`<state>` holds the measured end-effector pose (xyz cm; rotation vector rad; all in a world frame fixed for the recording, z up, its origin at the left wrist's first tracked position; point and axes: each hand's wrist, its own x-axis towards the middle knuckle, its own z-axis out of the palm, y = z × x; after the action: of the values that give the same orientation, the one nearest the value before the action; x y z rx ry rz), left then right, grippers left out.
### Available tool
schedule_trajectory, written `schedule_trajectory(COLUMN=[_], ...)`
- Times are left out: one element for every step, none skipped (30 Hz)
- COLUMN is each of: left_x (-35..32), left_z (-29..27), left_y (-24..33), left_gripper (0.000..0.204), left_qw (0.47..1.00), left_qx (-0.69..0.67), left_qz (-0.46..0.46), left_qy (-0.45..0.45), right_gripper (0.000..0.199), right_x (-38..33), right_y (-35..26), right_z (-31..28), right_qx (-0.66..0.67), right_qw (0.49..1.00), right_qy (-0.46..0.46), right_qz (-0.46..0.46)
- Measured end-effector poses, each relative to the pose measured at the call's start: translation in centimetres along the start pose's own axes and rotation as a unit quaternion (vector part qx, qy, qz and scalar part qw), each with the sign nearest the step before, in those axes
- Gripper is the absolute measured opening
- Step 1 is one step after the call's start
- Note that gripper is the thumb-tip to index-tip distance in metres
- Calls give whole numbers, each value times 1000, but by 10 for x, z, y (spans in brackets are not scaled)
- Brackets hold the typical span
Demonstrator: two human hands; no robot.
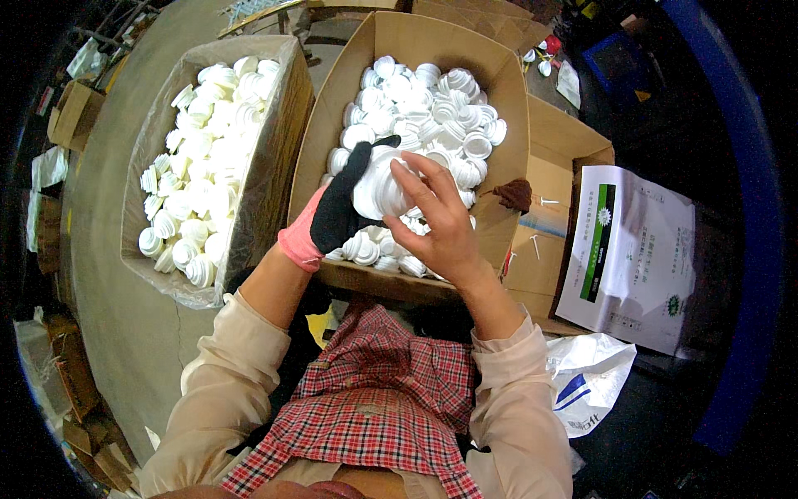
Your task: The person picks white plastic cups and lids from a cardboard box, inserts a small white plastic piece into the lid, and places the assembled unit into a second container. The process is repeated continuously with both hands visible in the frame.
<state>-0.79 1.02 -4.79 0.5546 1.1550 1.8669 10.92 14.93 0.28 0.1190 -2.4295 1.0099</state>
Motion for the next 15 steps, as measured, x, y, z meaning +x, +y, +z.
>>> schedule_trajectory(left_x=[-7,-11,-8,-8,-9,-10,-9,-7,-4,-4,-3,-1,0,-3,-7], left_z=[15,20,25,27,30,30,35,36,36,29,35,39,40,42,43], left_y=[23,35,43,47,48,46,40,30,19,2,1,-2,-8,-16,-21], left_gripper=[50,53,62,66,70,75,76,76,76,73,65,59,53,41,40], left_qw=[992,999,999,998,997,996,993,990,984,983,983,985,986,944,900], left_qx=[-103,-22,-2,-8,-13,21,84,128,171,177,179,167,156,298,394], left_qz=[-67,-39,-23,-28,-34,-33,-3,19,40,41,33,15,-2,77,126], left_qy=[-17,-25,-48,-56,-64,-85,-83,-58,-32,3,33,44,61,120,140], right_gripper=[65,65,66,71,68,65,63,60,60,60,63,65,65,65,64], right_x=[-2,-1,-1,5,3,2,1,-1,0,0,2,1,1,2,3], right_y=[3,7,9,3,-2,7,19,24,28,29,31,42,41,40,38], right_z=[-1,-2,-3,-13,-7,-1,1,-3,-2,3,6,14,14,14,13], right_qx=[-9,-16,-23,-37,184,310,425,366,302,274,243,186,164,142,120], right_qw=[1000,1000,999,999,977,938,883,883,888,892,895,898,905,911,918], right_qy=[1,1,1,-12,58,91,122,119,112,131,154,217,222,227,231], right_qz=[-9,-21,-33,-35,90,126,160,268,328,334,340,336,324,313,300])
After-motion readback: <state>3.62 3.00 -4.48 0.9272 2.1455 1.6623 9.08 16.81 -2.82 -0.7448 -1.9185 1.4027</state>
